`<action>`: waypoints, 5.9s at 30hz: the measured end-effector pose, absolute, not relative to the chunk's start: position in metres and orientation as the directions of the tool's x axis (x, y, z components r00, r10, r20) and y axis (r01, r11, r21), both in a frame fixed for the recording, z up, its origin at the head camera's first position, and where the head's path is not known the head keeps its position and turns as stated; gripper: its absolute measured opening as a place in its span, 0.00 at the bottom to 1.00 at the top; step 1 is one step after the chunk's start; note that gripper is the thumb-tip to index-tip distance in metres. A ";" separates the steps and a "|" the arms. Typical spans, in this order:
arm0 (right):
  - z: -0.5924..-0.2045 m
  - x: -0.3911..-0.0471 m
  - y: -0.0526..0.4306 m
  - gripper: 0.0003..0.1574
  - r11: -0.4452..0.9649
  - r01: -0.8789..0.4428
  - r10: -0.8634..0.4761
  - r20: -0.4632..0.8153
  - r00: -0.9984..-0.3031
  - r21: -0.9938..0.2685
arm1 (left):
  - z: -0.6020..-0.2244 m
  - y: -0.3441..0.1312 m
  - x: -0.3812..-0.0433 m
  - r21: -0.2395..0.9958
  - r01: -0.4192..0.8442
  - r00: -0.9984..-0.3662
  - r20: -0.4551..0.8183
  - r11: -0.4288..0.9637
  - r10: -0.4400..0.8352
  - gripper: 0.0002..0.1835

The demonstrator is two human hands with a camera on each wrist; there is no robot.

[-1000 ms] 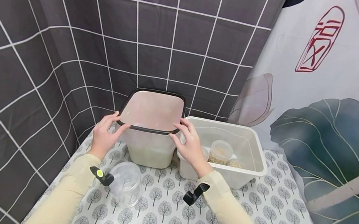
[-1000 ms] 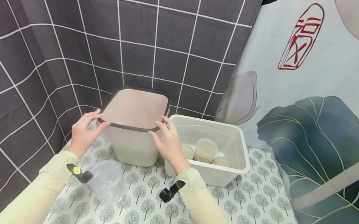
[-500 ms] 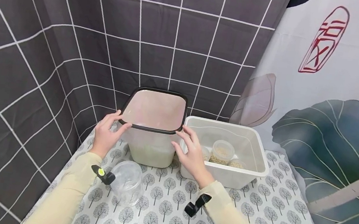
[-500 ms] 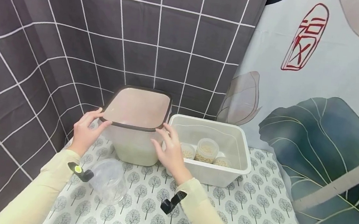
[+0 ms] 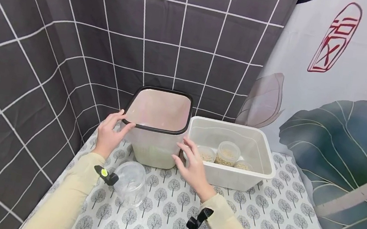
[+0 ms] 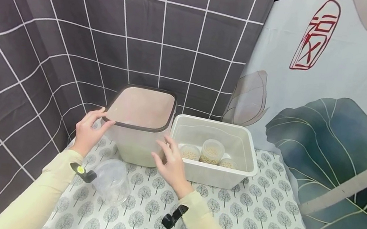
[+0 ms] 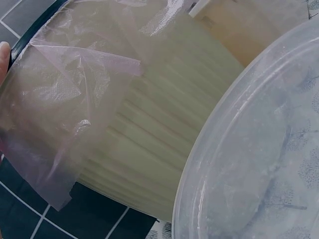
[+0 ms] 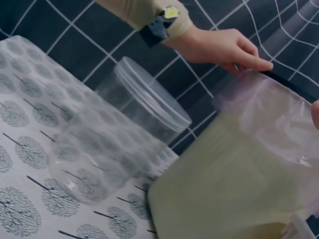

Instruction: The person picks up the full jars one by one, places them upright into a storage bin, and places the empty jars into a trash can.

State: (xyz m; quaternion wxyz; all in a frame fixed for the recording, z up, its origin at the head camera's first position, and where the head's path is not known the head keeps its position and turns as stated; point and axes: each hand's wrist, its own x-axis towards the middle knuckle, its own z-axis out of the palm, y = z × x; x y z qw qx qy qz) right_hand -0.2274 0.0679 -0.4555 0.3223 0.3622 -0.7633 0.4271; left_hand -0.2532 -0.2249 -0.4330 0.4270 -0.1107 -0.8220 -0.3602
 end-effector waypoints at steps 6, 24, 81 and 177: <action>-0.460 -0.217 0.061 0.24 0.393 -0.831 -0.289 0.805 -0.518 -0.393 | -0.433 -0.223 -0.253 0.506 0.497 -0.598 0.789 0.705 -0.144 0.21; -0.499 -0.186 0.031 0.25 0.332 -0.842 -0.355 0.770 -0.530 -0.426 | -0.434 -0.223 -0.254 0.506 0.497 -0.599 0.788 0.705 -0.143 0.23; -0.544 -0.166 -0.012 0.44 0.238 -0.806 -0.443 0.678 -0.587 -0.542 | -0.436 -0.224 -0.259 0.497 0.549 -0.561 0.815 0.672 -0.144 0.23; -0.354 -0.251 0.047 0.31 0.269 -0.963 0.159 0.987 0.021 -0.023 | -0.441 -0.222 -0.259 0.498 0.548 -0.550 0.820 0.672 -0.160 0.25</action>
